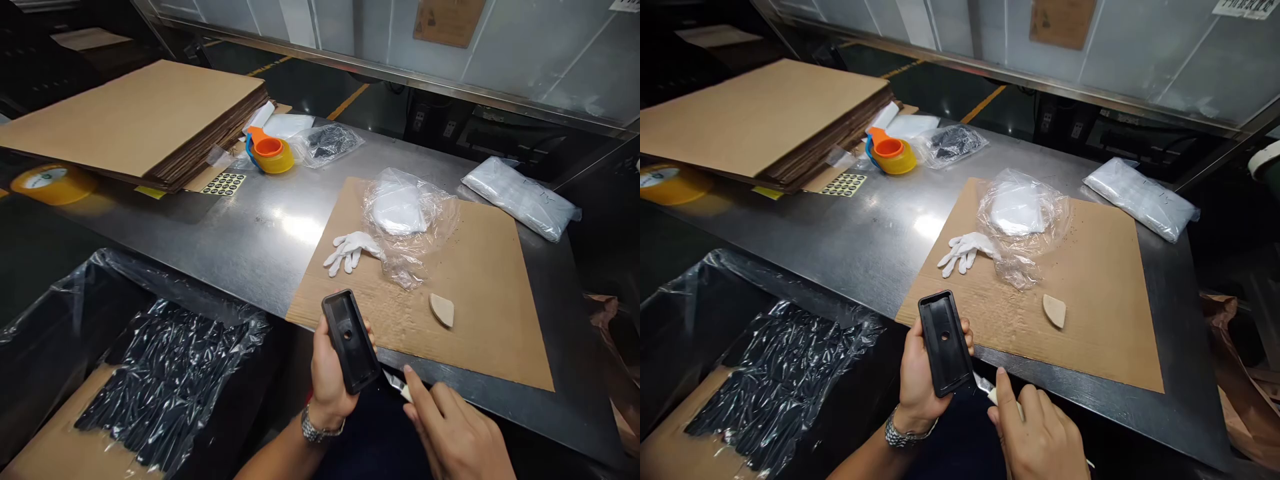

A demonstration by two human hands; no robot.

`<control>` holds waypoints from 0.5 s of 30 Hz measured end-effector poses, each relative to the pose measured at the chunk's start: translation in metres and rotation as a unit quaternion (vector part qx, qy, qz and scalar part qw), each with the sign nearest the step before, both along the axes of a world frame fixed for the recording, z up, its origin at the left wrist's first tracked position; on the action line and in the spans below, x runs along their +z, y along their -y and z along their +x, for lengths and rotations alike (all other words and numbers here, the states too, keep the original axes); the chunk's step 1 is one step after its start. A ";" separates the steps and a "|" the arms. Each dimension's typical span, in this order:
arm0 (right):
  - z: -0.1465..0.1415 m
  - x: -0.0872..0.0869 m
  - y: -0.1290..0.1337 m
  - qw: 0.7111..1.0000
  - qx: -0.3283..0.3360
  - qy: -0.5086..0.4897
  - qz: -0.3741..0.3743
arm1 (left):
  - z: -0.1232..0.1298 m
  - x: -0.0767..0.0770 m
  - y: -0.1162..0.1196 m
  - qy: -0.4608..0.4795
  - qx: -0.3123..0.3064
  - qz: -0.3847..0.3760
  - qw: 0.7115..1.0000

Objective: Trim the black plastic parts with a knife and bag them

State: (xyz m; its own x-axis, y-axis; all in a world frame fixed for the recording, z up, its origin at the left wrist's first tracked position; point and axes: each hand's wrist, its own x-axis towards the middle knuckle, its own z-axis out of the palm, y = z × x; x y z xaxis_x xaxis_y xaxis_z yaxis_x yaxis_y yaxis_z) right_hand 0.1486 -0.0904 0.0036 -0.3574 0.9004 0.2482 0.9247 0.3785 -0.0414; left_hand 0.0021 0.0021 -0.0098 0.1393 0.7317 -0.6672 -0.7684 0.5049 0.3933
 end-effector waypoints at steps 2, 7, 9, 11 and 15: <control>0.001 0.002 0.000 1.000 0.017 0.007 0.007 | 0.001 0.002 0.001 0.003 -0.008 0.012 1.000; 0.000 0.003 0.000 0.999 0.032 0.019 0.004 | 0.000 0.004 0.003 0.001 -0.008 0.052 0.999; -0.001 0.001 0.000 0.999 0.032 0.019 0.005 | -0.001 0.004 0.004 -0.002 -0.004 0.066 0.998; 0.000 0.001 0.001 0.999 0.033 0.019 0.007 | -0.001 0.005 0.005 -0.004 -0.004 0.075 0.997; 0.001 0.001 0.002 0.999 0.034 0.021 -0.005 | 0.000 0.005 0.004 -0.004 -0.007 0.077 0.997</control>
